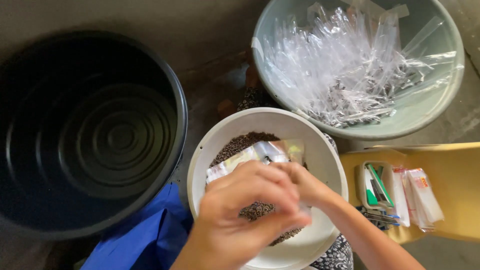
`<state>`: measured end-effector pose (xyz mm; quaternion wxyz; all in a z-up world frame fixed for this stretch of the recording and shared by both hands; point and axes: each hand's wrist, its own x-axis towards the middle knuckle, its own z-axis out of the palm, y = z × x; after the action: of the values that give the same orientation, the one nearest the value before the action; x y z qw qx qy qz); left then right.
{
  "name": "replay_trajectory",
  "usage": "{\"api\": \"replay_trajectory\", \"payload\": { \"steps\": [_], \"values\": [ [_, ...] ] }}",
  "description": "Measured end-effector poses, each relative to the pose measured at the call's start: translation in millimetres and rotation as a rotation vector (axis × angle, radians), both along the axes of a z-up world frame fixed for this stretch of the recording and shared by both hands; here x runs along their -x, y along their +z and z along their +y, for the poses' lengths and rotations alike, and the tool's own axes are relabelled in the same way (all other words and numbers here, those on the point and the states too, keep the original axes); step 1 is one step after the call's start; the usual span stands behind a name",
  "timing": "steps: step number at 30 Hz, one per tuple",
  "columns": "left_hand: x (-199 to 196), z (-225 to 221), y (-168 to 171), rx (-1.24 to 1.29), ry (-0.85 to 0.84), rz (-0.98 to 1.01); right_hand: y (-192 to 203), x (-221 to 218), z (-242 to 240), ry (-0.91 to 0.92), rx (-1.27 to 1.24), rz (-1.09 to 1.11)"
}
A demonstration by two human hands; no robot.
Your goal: Packaging small granular pellets into individual plastic bags by hand.
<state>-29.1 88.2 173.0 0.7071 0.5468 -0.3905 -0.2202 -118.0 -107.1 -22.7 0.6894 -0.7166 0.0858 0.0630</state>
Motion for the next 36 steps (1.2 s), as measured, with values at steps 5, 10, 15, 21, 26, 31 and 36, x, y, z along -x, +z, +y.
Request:
{"api": "replay_trajectory", "payload": {
  "steps": [5,10,15,21,26,31,36],
  "values": [
    [3,22,-12,0.047,0.091,0.166,-47,5,16,0.140,0.477,0.302],
    [18,15,-83,0.013,0.141,0.235,4,9,12,-0.193,-0.032,0.539],
    [46,3,-120,-0.324,0.169,0.308,80,18,-7,-0.344,-0.170,0.047],
    [33,-24,-106,-0.270,0.232,0.094,117,26,-21,-0.215,0.116,-0.354],
    [7,-26,-57,-0.059,0.340,0.070,68,17,19,-0.104,0.275,-0.284],
    [-4,-24,-35,-0.014,0.301,0.002,17,21,20,-0.012,0.460,-0.127],
    [8,-43,-82,-0.362,-0.219,-0.016,95,16,10,-0.303,0.484,-0.478]
  ]
}}
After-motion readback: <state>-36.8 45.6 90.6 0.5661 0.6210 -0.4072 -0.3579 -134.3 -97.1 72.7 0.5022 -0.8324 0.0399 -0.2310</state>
